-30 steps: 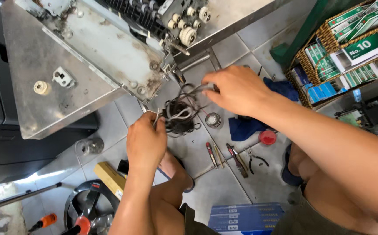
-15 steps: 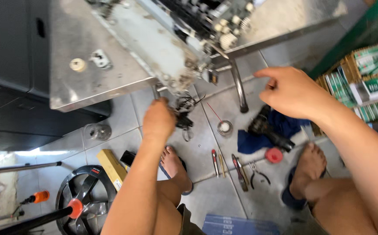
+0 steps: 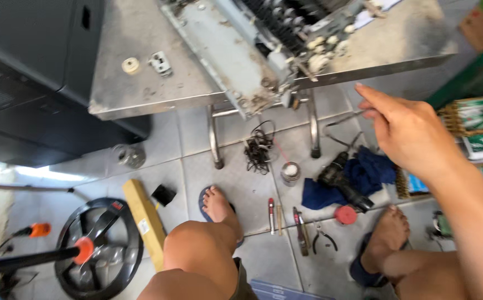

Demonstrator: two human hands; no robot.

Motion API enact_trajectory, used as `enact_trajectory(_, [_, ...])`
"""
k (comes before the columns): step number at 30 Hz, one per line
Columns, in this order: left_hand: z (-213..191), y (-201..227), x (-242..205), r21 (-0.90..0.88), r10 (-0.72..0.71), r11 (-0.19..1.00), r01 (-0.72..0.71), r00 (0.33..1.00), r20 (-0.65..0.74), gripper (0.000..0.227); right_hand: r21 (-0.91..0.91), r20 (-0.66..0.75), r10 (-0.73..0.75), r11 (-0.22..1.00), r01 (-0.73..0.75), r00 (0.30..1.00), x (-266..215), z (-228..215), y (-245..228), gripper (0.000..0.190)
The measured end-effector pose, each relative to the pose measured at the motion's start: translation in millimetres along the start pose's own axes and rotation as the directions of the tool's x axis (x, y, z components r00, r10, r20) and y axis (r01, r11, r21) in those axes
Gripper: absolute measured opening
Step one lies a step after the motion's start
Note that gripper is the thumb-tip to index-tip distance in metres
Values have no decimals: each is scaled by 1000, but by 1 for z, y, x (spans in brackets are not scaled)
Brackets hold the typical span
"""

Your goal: The person untangles a bundle of wires and then installs a white plastic gear into the mechanism of a sewing machine. They manipulate the gear and surrounding components to fit it into place.

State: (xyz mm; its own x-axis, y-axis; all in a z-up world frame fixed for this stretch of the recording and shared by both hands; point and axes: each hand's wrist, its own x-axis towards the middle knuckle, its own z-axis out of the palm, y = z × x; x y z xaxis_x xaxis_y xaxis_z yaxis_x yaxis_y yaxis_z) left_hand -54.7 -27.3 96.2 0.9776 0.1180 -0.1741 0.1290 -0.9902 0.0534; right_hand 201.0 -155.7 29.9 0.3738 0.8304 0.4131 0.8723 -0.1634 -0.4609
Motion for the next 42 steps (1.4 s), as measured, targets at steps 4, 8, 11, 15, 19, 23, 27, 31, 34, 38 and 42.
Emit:
enact_trajectory(4, [-38,18,8,125,122,988,-90,954,-274,12,38,-164,15,999,-9,986,-2,-11,-3,46])
enact_trajectory(8, [-79,30,12,152,132,987,-48,780,-611,12,60,-379,-89,991,120,921,16,-29,-1,25])
enact_trajectory(11, [-80,-5,44,-141,-116,990,11,636,-763,12,43,-405,-118,988,148,907,42,-28,0,15])
enact_trajectory(15, [-45,-44,98,-443,-369,896,-34,497,-785,13,37,-334,-220,969,246,916,69,-31,2,17])
enact_trajectory(19, [-10,-58,119,-478,-421,879,-4,467,-778,14,130,-211,-230,957,260,950,79,-39,7,16])
enact_trajectory(23, [0,-60,123,-457,-396,889,-18,472,-788,16,331,58,-47,943,25,997,80,-56,19,18])
enact_trajectory(27, [6,-53,128,-447,-325,886,-124,522,-789,27,573,255,106,784,-239,961,86,-54,34,18])
enact_trajectory(31, [6,-39,142,-438,-217,858,-267,584,-782,41,769,287,14,592,-240,958,96,-46,49,21])
enact_trajectory(34, [5,-35,156,-690,-442,712,-131,680,-586,21,782,244,44,582,-224,969,102,-40,60,20])
enact_trajectory(38, [8,-34,168,-789,-557,612,-59,677,-482,20,734,183,88,650,-196,979,107,-40,76,25])
enact_trajectory(42, [11,-33,173,-675,-549,738,-7,576,-606,17,610,122,115,774,-167,986,107,-41,93,26])
